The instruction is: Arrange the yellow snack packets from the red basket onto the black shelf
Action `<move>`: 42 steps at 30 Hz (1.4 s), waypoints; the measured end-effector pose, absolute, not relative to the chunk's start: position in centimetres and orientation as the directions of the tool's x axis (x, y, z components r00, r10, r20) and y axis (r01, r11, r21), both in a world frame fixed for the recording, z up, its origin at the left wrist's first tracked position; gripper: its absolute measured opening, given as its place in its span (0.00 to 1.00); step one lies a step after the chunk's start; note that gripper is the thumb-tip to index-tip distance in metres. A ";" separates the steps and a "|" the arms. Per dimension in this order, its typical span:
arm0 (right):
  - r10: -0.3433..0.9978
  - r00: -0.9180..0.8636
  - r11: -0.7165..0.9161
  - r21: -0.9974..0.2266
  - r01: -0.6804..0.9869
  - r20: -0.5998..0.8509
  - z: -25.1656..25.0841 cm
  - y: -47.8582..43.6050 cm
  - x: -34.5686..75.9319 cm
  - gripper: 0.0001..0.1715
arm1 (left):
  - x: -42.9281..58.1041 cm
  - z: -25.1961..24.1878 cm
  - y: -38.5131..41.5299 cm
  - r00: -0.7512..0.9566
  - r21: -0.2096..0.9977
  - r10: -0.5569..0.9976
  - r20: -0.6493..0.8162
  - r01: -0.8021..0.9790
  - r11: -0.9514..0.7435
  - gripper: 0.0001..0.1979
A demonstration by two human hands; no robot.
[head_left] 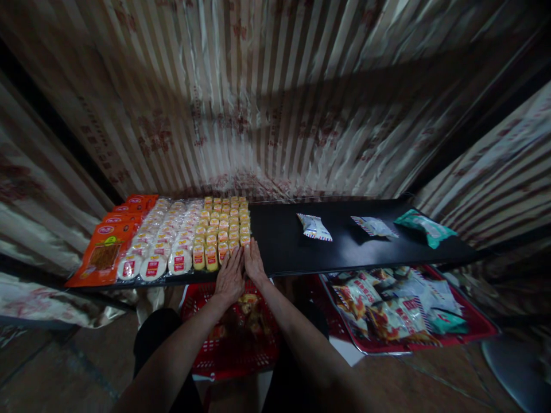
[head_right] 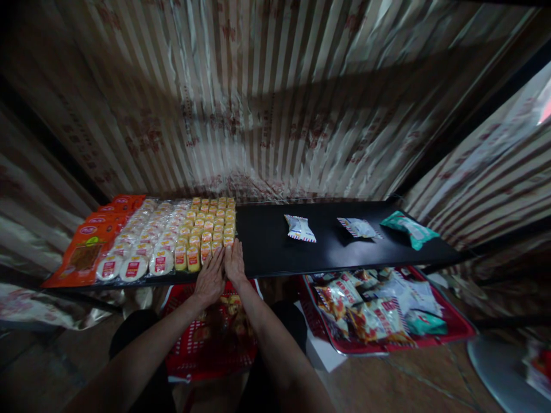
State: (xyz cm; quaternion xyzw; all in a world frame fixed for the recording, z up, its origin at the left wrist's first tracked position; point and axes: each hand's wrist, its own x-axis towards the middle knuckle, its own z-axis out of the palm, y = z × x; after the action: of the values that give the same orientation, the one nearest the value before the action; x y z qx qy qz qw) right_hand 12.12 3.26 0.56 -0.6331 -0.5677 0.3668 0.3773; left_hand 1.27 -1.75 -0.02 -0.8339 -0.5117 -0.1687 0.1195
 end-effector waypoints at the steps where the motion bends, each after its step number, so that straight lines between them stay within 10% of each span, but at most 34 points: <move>1: 0.996 0.079 -0.072 -0.895 0.440 -0.041 0.6 3.3 12.0 0.46 | 1.2 -0.1 -1.7 0.418 -0.023 0.814 0.403 0.894 -0.448 0.30; 42: 0.992 0.125 -0.020 -0.967 0.255 0.013 0.8 6.7 12.6 0.47 | 0.2 1.0 1.7 0.514 -0.041 0.724 0.460 0.827 -0.560 0.27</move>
State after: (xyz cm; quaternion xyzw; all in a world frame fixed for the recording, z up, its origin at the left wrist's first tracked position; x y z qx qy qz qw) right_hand 12.57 6.68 0.79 -0.5917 -0.5268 0.3998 0.4609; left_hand 0.19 1.67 1.01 -0.8603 -0.4508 -0.2000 0.1289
